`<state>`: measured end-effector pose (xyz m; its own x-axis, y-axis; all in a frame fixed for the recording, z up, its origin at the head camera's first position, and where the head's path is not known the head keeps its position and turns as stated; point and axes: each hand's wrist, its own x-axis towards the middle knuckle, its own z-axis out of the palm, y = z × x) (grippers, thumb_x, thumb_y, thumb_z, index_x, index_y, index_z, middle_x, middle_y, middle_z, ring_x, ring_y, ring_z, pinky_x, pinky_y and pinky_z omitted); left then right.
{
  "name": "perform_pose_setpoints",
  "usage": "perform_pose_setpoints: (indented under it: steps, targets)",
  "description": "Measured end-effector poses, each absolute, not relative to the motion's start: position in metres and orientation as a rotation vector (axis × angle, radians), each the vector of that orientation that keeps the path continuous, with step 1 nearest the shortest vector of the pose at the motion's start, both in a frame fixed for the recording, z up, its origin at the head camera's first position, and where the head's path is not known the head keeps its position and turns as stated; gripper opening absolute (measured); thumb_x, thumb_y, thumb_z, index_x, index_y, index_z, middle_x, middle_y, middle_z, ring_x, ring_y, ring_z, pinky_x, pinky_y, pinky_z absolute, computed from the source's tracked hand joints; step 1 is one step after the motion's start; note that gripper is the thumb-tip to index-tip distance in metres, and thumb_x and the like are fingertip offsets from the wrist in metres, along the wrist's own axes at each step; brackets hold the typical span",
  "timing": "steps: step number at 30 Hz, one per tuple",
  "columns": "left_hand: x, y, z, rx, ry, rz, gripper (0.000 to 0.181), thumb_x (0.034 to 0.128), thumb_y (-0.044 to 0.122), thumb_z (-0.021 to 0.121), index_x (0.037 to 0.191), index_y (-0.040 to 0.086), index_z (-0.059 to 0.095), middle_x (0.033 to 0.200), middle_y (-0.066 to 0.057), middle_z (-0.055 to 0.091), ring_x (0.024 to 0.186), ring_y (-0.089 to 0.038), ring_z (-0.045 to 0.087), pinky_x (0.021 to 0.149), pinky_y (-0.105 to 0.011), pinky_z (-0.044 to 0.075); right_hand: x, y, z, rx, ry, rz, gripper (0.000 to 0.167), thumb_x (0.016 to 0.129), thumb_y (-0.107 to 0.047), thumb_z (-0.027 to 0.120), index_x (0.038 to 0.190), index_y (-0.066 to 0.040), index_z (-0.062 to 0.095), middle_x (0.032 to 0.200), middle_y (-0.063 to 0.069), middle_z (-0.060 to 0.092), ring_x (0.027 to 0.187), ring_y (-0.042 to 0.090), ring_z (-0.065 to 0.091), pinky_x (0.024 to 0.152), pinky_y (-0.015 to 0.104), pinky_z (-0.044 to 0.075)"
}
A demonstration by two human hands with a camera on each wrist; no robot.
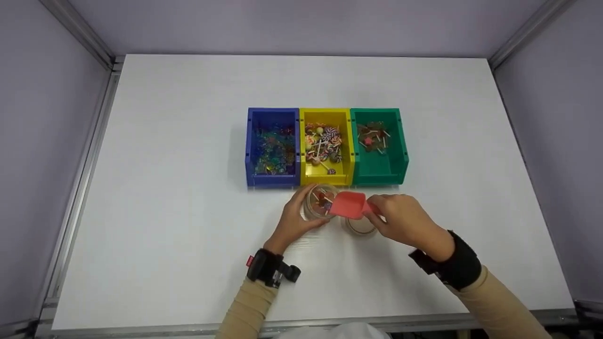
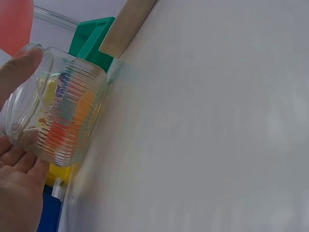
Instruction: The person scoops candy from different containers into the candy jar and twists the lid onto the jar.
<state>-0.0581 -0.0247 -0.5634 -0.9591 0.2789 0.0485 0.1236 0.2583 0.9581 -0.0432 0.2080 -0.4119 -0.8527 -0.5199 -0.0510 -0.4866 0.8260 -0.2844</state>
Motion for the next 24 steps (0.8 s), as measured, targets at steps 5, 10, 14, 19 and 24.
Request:
perform_pose_setpoints:
  steps: [5,10,14,19,24]
  targets:
    - [-0.058,-0.025,-0.563,0.388,2.395,1.793,0.087,0.0735,0.025,0.085,0.147,0.009,0.039,0.147,-0.013,0.047,0.14,-0.031,0.043,0.118,-0.048,0.036,-0.043,0.209,-0.413,-0.767,2.863,-0.407,0.02,0.089,-0.019,0.068,0.09,0.001,0.069,0.062,0.006,0.062,0.054,0.009,0.043,0.051,0.018,0.035]
    - [-0.057,-0.025,-0.563,0.395,2.391,1.805,0.089,0.0732,0.025,0.085,0.147,0.012,0.038,0.149,-0.012,0.045,0.141,-0.03,0.041,0.118,-0.048,0.035,-0.042,0.21,-0.413,-0.756,2.864,-0.415,0.021,0.089,-0.02,0.068,0.091,0.001,0.07,0.066,0.007,0.067,0.054,0.009,0.048,0.052,0.019,0.041]
    - [-0.056,-0.025,-0.561,0.38,2.371,1.815,0.089,0.0733,0.026,0.085,0.148,0.013,0.038,0.151,-0.011,0.044,0.142,-0.03,0.039,0.119,-0.048,0.033,-0.042,0.211,-0.414,-0.752,2.863,-0.419,0.021,0.089,-0.02,0.068,0.092,0.001,0.069,0.064,0.006,0.065,0.054,0.009,0.046,0.051,0.019,0.039]
    - [-0.055,-0.028,-0.558,0.342,2.35,1.838,0.089,0.074,0.03,0.084,0.148,0.015,0.038,0.153,-0.009,0.041,0.145,-0.029,0.036,0.12,-0.047,0.032,-0.042,0.211,-0.414,-0.731,2.859,-0.438,0.02,0.089,-0.02,0.068,0.091,0.0,0.07,0.064,0.006,0.064,0.055,0.009,0.046,0.052,0.019,0.039]
    - [-0.058,-0.036,-0.553,0.298,2.372,1.946,0.068,0.0865,0.027,0.072,0.145,0.012,0.042,0.151,-0.01,0.044,0.143,-0.027,0.039,0.12,-0.041,0.034,-0.042,0.211,-0.414,-0.744,2.875,-0.438,0.019,0.088,-0.019,0.069,0.091,0.0,0.07,0.062,0.005,0.063,0.054,0.008,0.043,0.051,0.018,0.036]
